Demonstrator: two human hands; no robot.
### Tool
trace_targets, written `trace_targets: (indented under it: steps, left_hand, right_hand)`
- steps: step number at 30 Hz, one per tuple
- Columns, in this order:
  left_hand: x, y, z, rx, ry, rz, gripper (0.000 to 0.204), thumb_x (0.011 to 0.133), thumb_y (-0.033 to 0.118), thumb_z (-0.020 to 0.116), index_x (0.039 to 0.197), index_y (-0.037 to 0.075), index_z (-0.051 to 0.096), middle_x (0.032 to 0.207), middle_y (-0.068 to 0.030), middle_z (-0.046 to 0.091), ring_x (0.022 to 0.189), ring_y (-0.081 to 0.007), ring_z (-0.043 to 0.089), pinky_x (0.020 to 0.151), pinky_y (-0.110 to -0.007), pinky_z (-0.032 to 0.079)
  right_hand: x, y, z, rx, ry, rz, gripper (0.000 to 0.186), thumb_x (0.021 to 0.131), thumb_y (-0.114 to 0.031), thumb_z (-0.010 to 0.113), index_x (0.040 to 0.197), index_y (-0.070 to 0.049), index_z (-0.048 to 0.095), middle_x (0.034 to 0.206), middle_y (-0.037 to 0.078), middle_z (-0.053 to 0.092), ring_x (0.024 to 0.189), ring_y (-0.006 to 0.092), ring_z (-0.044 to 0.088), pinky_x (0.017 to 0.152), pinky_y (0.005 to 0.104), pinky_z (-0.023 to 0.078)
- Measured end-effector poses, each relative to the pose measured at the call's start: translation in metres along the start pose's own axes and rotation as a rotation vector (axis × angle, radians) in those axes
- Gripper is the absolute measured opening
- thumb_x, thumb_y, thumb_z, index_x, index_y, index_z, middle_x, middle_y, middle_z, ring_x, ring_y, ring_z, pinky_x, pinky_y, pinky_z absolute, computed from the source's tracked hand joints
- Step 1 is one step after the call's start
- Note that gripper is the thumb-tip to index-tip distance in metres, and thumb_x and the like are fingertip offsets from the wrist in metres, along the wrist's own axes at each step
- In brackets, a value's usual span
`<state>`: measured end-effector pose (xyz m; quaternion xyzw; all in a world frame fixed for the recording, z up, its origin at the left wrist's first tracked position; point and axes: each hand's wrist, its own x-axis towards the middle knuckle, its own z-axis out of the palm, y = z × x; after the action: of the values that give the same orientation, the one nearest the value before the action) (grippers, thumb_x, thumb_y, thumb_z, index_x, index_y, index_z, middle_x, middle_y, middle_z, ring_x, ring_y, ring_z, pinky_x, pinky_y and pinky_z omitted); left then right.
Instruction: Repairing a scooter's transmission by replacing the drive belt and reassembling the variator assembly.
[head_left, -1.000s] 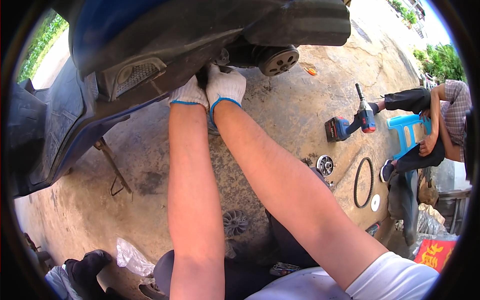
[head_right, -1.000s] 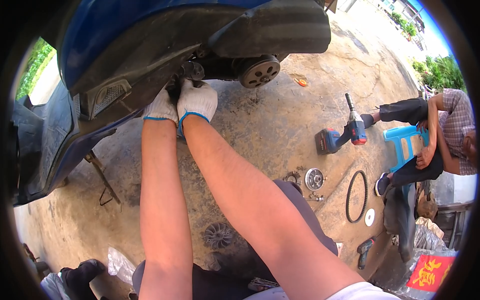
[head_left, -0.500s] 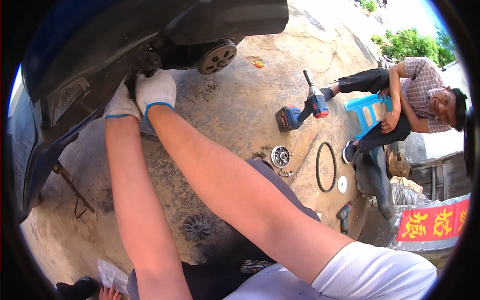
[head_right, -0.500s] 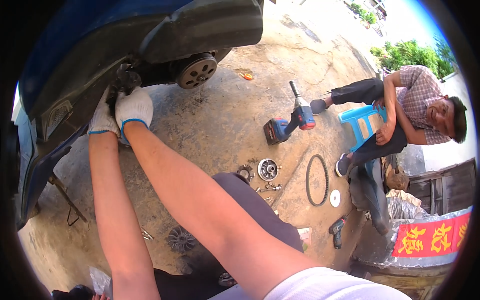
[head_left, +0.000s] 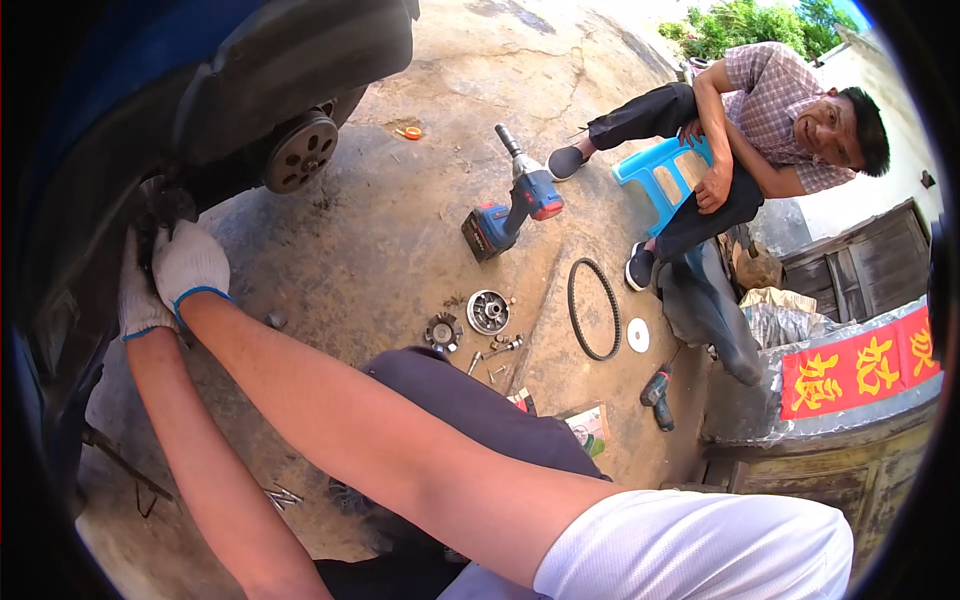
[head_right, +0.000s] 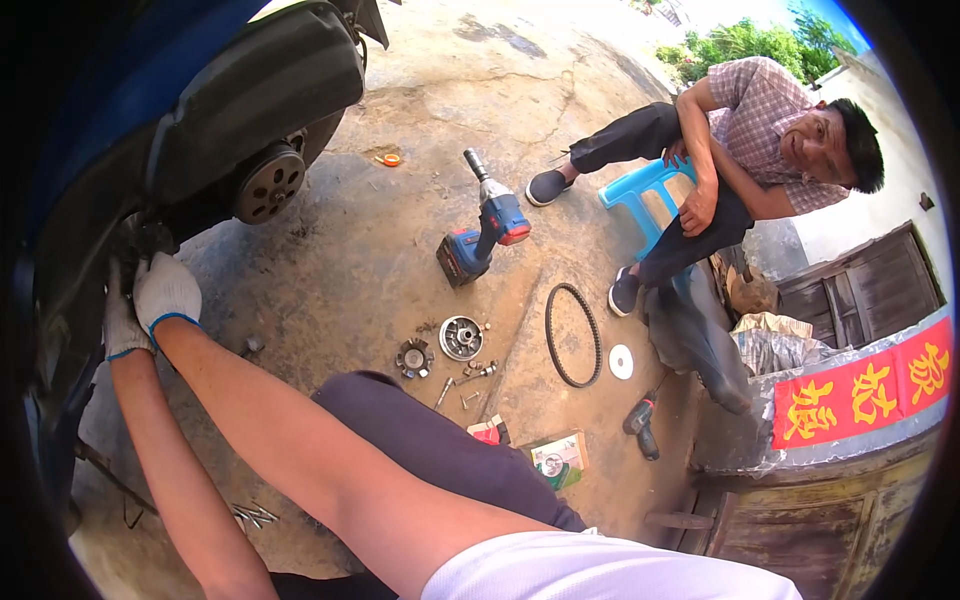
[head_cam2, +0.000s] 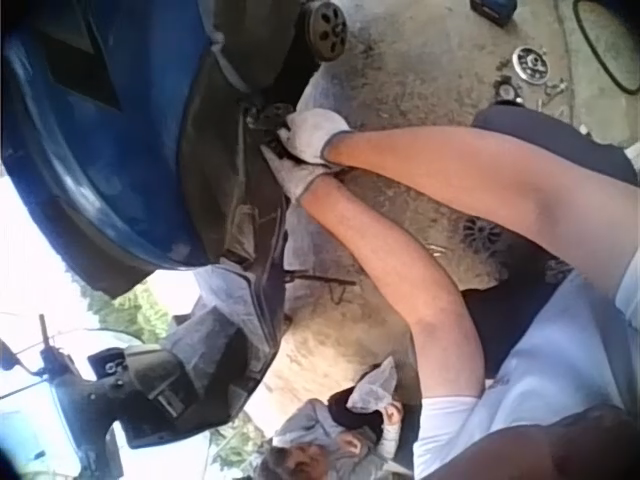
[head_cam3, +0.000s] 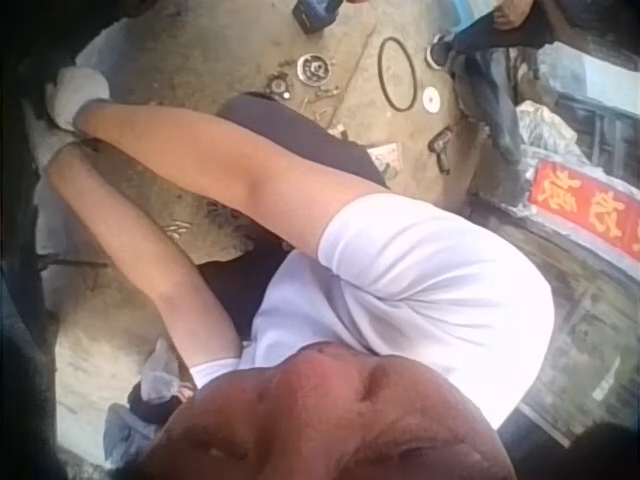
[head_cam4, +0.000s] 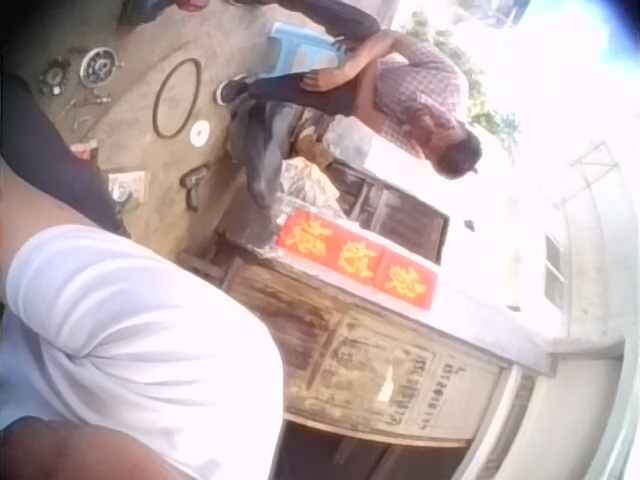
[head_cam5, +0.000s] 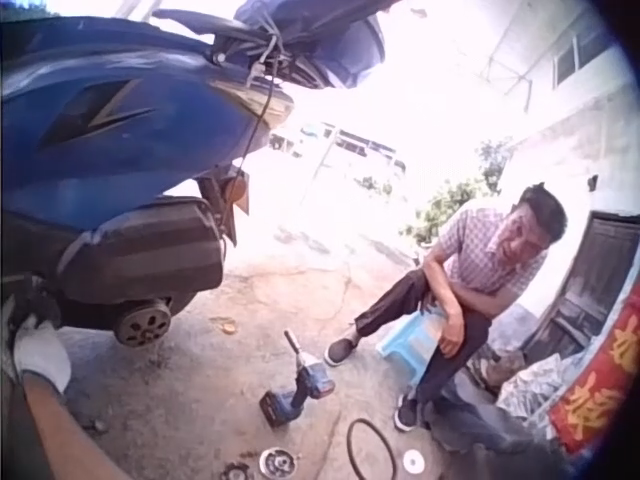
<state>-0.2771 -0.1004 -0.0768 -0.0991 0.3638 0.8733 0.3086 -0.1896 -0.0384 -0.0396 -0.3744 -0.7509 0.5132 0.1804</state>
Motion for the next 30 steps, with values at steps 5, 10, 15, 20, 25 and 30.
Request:
trace_targets:
  steps: [5, 10, 15, 20, 25, 30]
  left_hand:
    - [-0.022, 0.02, -0.005, 0.018, 0.049, 0.042, 0.041, 0.109, 0.037, 0.058, 0.139, 0.01, 0.064, 0.136, -0.0073, 0.068, 0.124, -0.0261, 0.062, 0.106, -0.04, 0.051]
    - [-0.017, 0.022, -0.012, 0.07, 0.029, 0.055, 0.042, 0.106, 0.039, 0.062, 0.137, 0.01, 0.066, 0.133, -0.0085, 0.069, 0.119, -0.0262, 0.066, 0.101, -0.041, 0.056]
    - [-0.003, 0.03, -0.033, 0.097, 0.014, 0.107, 0.041, 0.105, 0.038, 0.066, 0.135, 0.011, 0.066, 0.131, -0.0081, 0.071, 0.116, -0.0245, 0.068, 0.099, -0.039, 0.058]
    - [0.01, 0.024, -0.036, 0.08, 0.018, 0.119, 0.042, 0.103, 0.038, 0.068, 0.135, 0.011, 0.067, 0.132, -0.0067, 0.07, 0.118, -0.0228, 0.067, 0.101, -0.038, 0.057]
    - [0.018, 0.036, -0.049, 0.091, 0.018, 0.018, 0.046, 0.103, 0.04, 0.068, 0.139, 0.012, 0.065, 0.135, -0.0064, 0.069, 0.121, -0.0231, 0.065, 0.104, -0.039, 0.055]
    - [0.014, 0.033, -0.039, 0.132, 0.023, 0.004, 0.052, 0.103, 0.045, 0.067, 0.141, 0.01, 0.062, 0.136, -0.0082, 0.068, 0.121, -0.0265, 0.066, 0.103, -0.041, 0.055]
  right_hand:
    - [-0.016, -0.014, 0.01, 0.044, -0.06, 0.012, 0.048, 0.106, -0.04, 0.045, 0.111, 0.001, 0.071, 0.109, 0.031, 0.071, 0.106, 0.0489, 0.068, 0.094, 0.056, 0.053]
    - [-0.016, -0.014, 0.005, 0.073, -0.065, 0.019, 0.04, 0.104, -0.034, 0.048, 0.111, -0.001, 0.07, 0.109, 0.029, 0.072, 0.105, 0.0472, 0.069, 0.093, 0.0559, 0.054]
    - [-0.019, -0.02, 0.004, 0.06, -0.104, 0.04, 0.037, 0.103, -0.031, 0.05, 0.111, -0.001, 0.07, 0.108, 0.029, 0.073, 0.105, 0.0464, 0.069, 0.093, 0.0552, 0.055]
    - [-0.012, -0.013, 0.003, 0.086, -0.101, 0.052, 0.039, 0.102, -0.031, 0.051, 0.111, 0.0, 0.072, 0.111, 0.029, 0.072, 0.107, 0.0466, 0.068, 0.096, 0.0546, 0.054]
    - [-0.012, -0.012, 0.009, 0.1, -0.096, 0.065, 0.039, 0.104, -0.032, 0.05, 0.111, -0.001, 0.071, 0.111, 0.027, 0.072, 0.107, 0.0456, 0.069, 0.094, 0.0546, 0.055]
    - [-0.009, -0.012, 0.004, 0.126, -0.098, 0.062, 0.035, 0.102, -0.029, 0.054, 0.113, -0.001, 0.07, 0.113, 0.028, 0.072, 0.109, 0.0458, 0.068, 0.096, 0.0547, 0.054]
